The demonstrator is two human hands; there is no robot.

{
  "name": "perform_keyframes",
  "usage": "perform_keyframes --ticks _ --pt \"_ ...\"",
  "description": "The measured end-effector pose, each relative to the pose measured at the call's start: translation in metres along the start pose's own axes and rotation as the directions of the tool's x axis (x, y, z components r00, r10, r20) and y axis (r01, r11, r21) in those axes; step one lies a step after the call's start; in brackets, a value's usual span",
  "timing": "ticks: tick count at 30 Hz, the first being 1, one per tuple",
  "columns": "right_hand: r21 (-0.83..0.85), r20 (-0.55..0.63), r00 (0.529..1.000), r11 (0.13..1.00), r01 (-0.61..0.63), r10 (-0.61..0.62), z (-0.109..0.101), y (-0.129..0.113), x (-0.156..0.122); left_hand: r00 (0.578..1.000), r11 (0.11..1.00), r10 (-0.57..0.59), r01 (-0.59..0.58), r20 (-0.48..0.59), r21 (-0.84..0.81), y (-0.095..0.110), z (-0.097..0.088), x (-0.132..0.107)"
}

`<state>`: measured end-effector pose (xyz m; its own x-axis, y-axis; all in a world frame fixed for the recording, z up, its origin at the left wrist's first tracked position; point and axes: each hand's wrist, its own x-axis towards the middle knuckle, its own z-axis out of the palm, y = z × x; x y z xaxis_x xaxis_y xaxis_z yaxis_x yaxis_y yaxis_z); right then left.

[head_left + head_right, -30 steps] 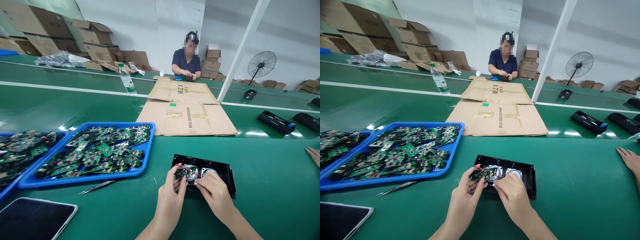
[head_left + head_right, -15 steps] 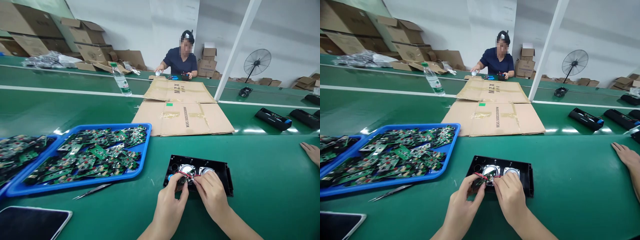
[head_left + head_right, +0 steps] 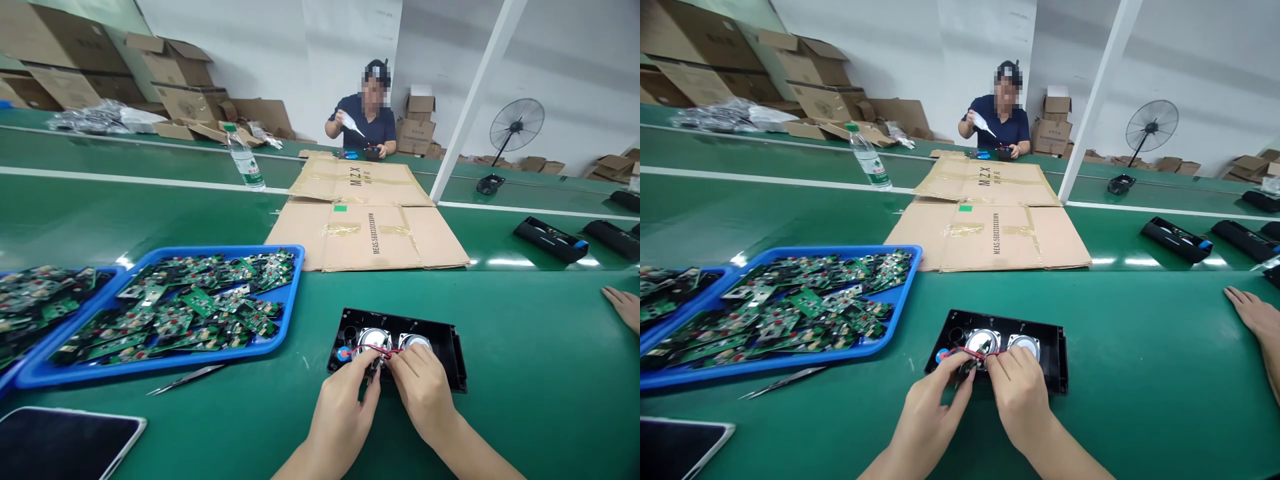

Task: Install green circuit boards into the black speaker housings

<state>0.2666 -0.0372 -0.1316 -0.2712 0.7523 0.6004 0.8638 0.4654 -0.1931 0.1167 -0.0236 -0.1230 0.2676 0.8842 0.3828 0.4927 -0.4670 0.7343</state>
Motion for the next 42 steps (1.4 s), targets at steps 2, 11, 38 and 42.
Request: perform_keyframes --ticks 2,11,38,42 --pt "0.100 -0.040 0.995 0.992 -0.083 0.088 0.002 0.002 -0.003 0.999 1.000 -0.004 0.005 0.049 -0.026 -0.001 -0.003 0.001" --pt "0.316 0.075 0.974 0.921 -0.228 0.215 0.002 0.011 -0.006 0.963 0.959 -0.087 0.150 0.255 -0.240 -0.003 -0.016 0.009" --pt "0.022 0.466 0.875 0.987 -0.159 0.130 -0.037 0.039 -0.001 0.846 0.836 -0.486 0.523 0.219 -0.167 0.001 -0.040 0.024" --pt "-0.002 0.507 0.854 0.990 -0.138 0.120 -0.035 0.040 0.000 0.768 0.758 -0.535 0.620 0.352 -0.200 0.001 -0.035 0.023"
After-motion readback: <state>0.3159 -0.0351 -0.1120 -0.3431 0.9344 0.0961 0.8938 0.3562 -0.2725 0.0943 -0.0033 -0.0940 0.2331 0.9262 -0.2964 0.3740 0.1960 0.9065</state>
